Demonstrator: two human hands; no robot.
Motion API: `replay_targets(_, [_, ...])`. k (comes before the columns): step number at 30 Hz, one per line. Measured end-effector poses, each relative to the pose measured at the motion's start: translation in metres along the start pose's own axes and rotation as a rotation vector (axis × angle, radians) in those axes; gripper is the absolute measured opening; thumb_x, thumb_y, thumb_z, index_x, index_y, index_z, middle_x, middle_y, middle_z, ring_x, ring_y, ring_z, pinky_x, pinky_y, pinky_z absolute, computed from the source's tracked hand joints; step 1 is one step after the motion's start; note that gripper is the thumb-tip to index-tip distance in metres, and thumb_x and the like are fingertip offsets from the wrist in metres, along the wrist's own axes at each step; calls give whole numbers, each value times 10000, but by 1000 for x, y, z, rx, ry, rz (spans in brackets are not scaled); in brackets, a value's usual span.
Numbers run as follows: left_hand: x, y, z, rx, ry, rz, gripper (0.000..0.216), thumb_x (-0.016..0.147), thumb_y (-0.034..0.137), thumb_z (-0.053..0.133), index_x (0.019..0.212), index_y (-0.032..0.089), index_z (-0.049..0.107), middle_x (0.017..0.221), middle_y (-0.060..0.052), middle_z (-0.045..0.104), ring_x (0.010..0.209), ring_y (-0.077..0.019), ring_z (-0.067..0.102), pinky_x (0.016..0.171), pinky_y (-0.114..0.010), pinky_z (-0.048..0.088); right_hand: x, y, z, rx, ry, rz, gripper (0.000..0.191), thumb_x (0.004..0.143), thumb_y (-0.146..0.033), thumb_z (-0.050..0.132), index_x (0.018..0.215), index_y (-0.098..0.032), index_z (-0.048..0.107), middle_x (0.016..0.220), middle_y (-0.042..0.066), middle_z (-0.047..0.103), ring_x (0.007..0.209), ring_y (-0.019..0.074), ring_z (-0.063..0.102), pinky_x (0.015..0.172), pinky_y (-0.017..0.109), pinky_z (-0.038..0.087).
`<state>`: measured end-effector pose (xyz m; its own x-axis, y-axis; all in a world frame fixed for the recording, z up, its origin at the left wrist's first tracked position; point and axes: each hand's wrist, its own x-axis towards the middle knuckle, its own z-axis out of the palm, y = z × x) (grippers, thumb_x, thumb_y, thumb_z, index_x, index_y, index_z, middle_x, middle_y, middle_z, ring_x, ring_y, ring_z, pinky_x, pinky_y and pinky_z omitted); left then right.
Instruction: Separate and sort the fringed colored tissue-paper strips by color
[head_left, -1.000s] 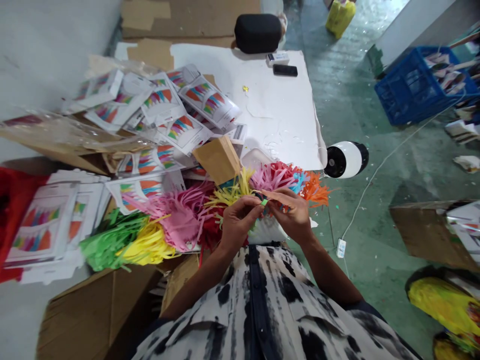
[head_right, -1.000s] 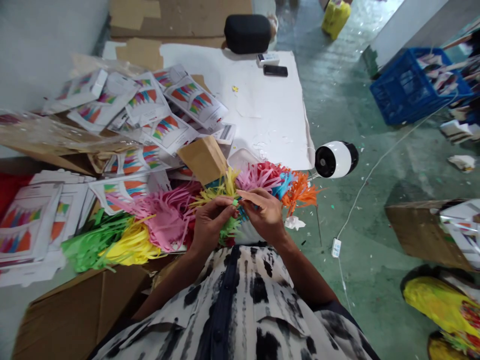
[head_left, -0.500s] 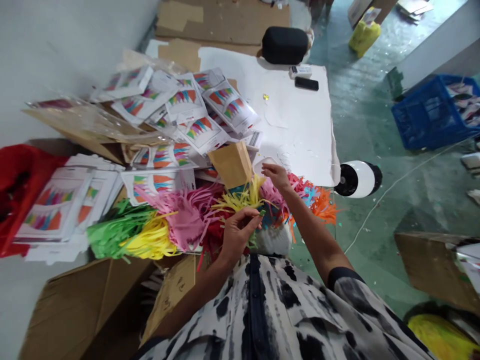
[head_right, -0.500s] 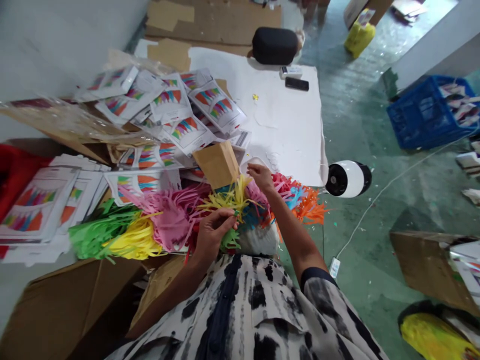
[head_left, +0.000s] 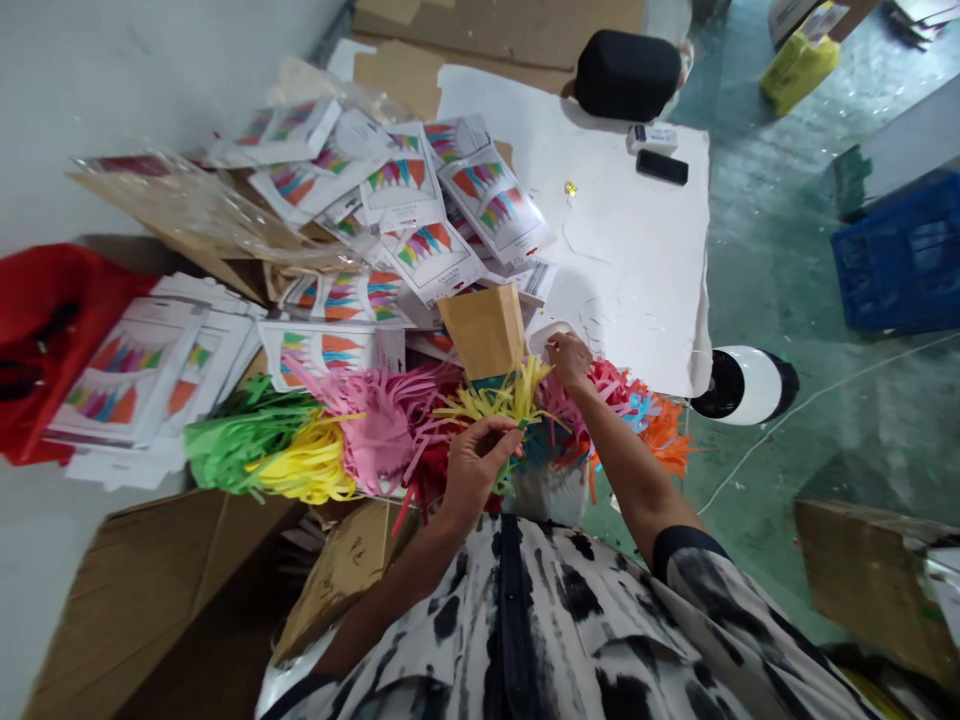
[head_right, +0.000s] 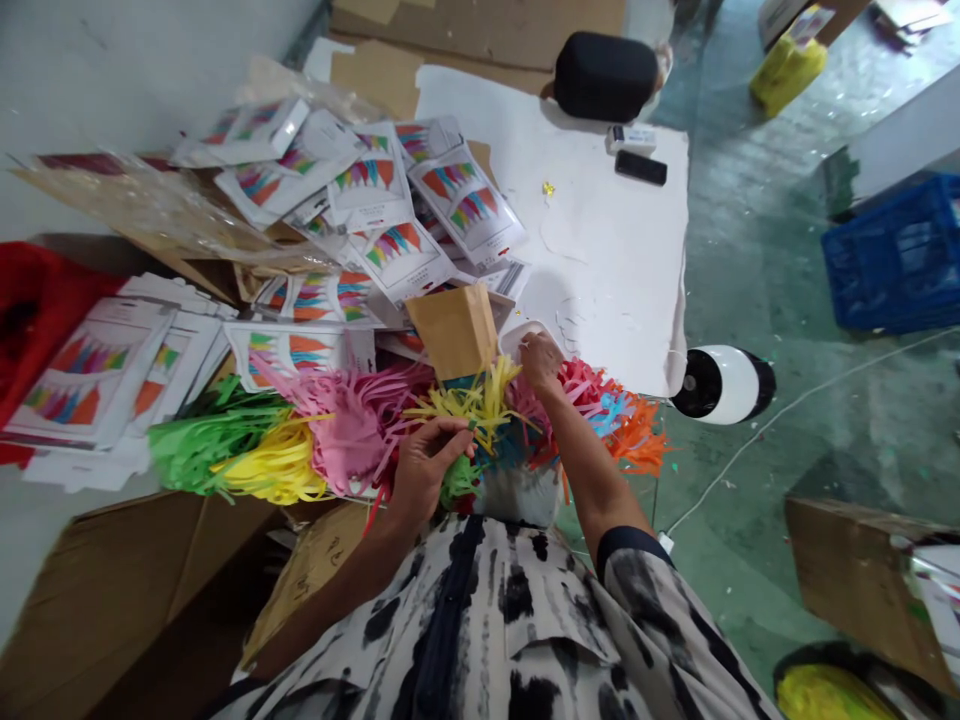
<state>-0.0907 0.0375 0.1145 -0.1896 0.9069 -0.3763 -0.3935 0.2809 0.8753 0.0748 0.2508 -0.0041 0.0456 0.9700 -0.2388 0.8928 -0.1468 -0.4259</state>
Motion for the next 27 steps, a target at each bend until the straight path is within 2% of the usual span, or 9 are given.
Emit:
replay_targets(4, [3,-1,0,18,-7,19,212,819,389,849,914,217,769,711,23,706,663,-110,662,691,-221,521,0,4,-2,-30,14,-23,244,942,-223,576,1027,-218,804,1108,103,780,1029,252,689,886,333,491])
replay_targets(9, [4,1,4,36,-14,24,215,820,403,845,895,218,766,699,25,702,653,-107,654,674,-215,513,-8,18,-14,24,60,-70,283,928,-182,568,1128,-192,768,1063,101,780,956,228,693,907,339,502])
replay_targets(15, [5,6,7,78,-40,73,266,797,441,861,886,212,760,689,23,695,643,-112,643,663,-224,507,-38,19,-38,141,130,-212,239,1009,-299,520,1043,-197,733,1006,81,742,903,199,675,905,317,509])
replay_targets(21, [7,12,9,92,-54,106,284,795,464,860,881,214,757,709,11,690,649,-127,648,652,-244,520,-56,14,-61,337,263,-362,215,1010,-318,508,977,-211,692,1008,69,716,914,199,669,903,343,520])
replay_targets(24, [6,17,11,113,-56,128,285,797,469,856,869,212,754,728,7,689,662,-137,663,658,-252,530,-77,6,-76,435,282,-430,200,1003,-331,545,967,-221,707,945,45,727,907,195,667,901,343,524])
replay_targets(27, [5,20,13,124,-50,151,274,804,456,852,863,208,751,731,13,686,653,-126,653,656,-241,525,-112,-9,-93,596,229,-421,141,975,-339,629,978,-226,713,916,20,726,827,169,668,821,317,545])
